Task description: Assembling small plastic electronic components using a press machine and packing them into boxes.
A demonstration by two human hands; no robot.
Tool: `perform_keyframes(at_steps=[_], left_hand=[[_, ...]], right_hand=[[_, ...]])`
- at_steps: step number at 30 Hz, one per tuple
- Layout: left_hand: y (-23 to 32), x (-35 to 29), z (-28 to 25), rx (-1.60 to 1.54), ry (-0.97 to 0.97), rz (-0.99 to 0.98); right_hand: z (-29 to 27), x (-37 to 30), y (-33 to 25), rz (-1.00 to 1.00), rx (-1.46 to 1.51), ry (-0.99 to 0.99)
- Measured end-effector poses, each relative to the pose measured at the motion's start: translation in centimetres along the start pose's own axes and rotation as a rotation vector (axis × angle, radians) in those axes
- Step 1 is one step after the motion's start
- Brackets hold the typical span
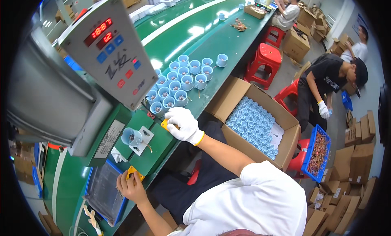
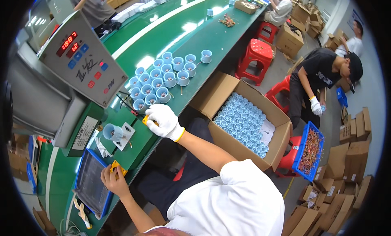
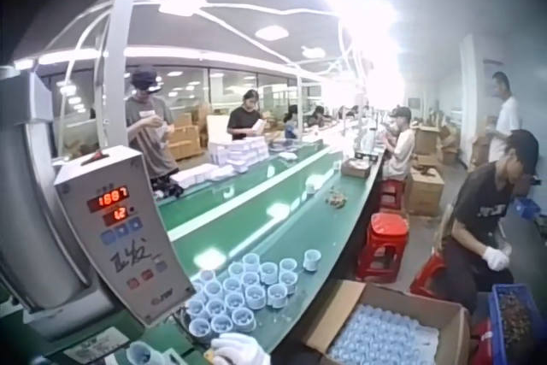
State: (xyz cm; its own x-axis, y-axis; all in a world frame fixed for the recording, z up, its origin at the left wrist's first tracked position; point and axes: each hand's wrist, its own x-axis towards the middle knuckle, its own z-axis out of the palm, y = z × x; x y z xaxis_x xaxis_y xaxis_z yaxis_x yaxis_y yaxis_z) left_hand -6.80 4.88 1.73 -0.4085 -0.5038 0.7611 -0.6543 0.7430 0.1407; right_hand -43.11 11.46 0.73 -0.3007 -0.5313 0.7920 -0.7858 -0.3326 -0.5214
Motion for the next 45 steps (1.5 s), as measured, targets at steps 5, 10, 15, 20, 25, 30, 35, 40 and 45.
perform_keyframes(at_steps=[5,10,15,20,25,30,35,40,45], left_hand=[[-3.3,-0.7,-2.1,-0.308,-0.168,-0.408],[-4.8,0.7,-2.0,-0.326,-0.293,-0.201],[-4.1,-2.2,-1.9,-0.157,-0.209,0.040],[-2.2,2.8,-2.2,-0.122,-0.351,0.107],[-7.7,0.3,-1.7,-0.384,-0.425,-0.398],[-9.5,-0.4,-0.7,-0.099,-0.503,-0.489],[-9.2,-0.3,-0.4,-0.169,-0.479,-0.593],[-9.1,-0.5,-0.5,-0.216,-0.449,-0.585],[-8.7,-0.4,-0.5,-0.194,-0.426,-0.560]], right_hand=[[0.4,-0.6,-0.3,0.033,0.067,0.048],[-2.4,-0.4,1.0,-0.025,0.048,-0.084],[0.3,1.7,-1.8,-0.133,0.063,0.038],[-1.0,1.4,-0.3,-0.109,-0.023,0.025],[-0.3,-0.7,0.8,0.090,0.150,-0.083],[-0.4,-0.7,0.9,0.076,0.139,-0.043],[-0.2,-0.9,0.6,0.090,0.138,0.016],[-0.5,-0.3,0.4,0.084,0.144,-0.012],[-0.1,-0.6,0.5,0.085,0.111,0.008]])
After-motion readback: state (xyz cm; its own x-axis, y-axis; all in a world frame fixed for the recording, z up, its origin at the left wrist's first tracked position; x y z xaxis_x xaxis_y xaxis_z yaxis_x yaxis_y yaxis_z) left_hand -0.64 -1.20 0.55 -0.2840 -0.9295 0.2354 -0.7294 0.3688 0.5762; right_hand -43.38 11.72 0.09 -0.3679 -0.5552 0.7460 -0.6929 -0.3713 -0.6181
